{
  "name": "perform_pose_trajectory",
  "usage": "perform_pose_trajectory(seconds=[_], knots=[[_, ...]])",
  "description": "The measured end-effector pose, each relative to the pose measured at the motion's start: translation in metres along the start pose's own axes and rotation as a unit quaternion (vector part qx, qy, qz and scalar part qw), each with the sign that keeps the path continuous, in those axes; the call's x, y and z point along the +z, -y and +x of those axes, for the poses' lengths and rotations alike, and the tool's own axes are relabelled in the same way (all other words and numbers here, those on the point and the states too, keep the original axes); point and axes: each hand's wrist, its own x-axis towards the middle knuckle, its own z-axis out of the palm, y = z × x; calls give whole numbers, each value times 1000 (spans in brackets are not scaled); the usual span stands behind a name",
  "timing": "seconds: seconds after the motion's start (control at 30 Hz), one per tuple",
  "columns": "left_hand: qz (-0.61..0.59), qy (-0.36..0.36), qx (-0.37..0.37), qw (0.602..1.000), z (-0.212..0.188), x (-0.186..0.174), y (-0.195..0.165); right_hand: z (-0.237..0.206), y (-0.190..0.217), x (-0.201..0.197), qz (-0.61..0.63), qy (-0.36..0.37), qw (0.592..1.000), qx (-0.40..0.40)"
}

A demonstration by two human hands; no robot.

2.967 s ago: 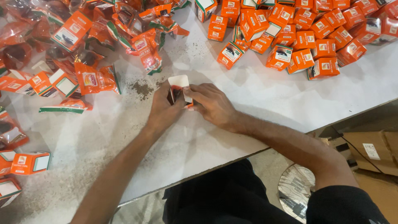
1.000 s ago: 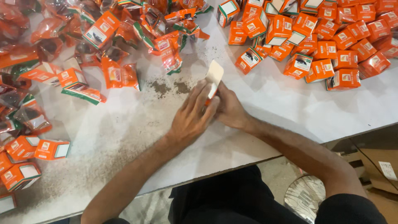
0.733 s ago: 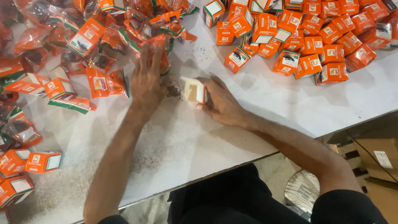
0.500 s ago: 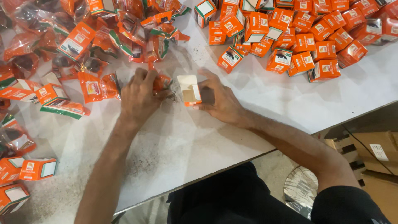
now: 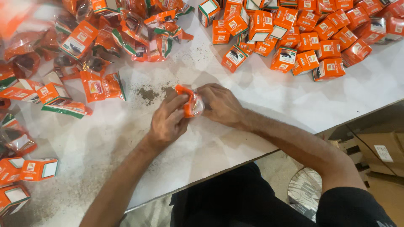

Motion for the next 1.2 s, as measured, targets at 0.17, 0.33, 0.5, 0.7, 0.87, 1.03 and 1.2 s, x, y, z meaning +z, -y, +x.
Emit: perform_pose_trajectory(seconds=[0.17, 0.33, 0.5, 0.7, 0.87, 1.03, 1.2], knots=[[-32, -96, -161, 982, -17, 0, 2, 6, 9, -8, -26, 72, 997, 7], [13, -106, -106, 989, -14, -3, -7, 11, 5, -5, -44, 71, 996, 7], [70, 46, -2, 997, 8, -4, 0, 4, -1, -3, 19, 80, 994, 67], [95, 155, -57, 982, 25, -17, -5, 0, 5, -3, 72, 50, 992, 90], [148, 175, -42, 972, 14, -8, -8, -3, 11, -3, 78, 35, 992, 97], [129, 164, -61, 976, -7, -4, -15, -4, 16, 1, 62, 59, 988, 128], [178, 125, -146, 965, 3, 3, -17, -6, 17, 4, 70, 37, 991, 111]])
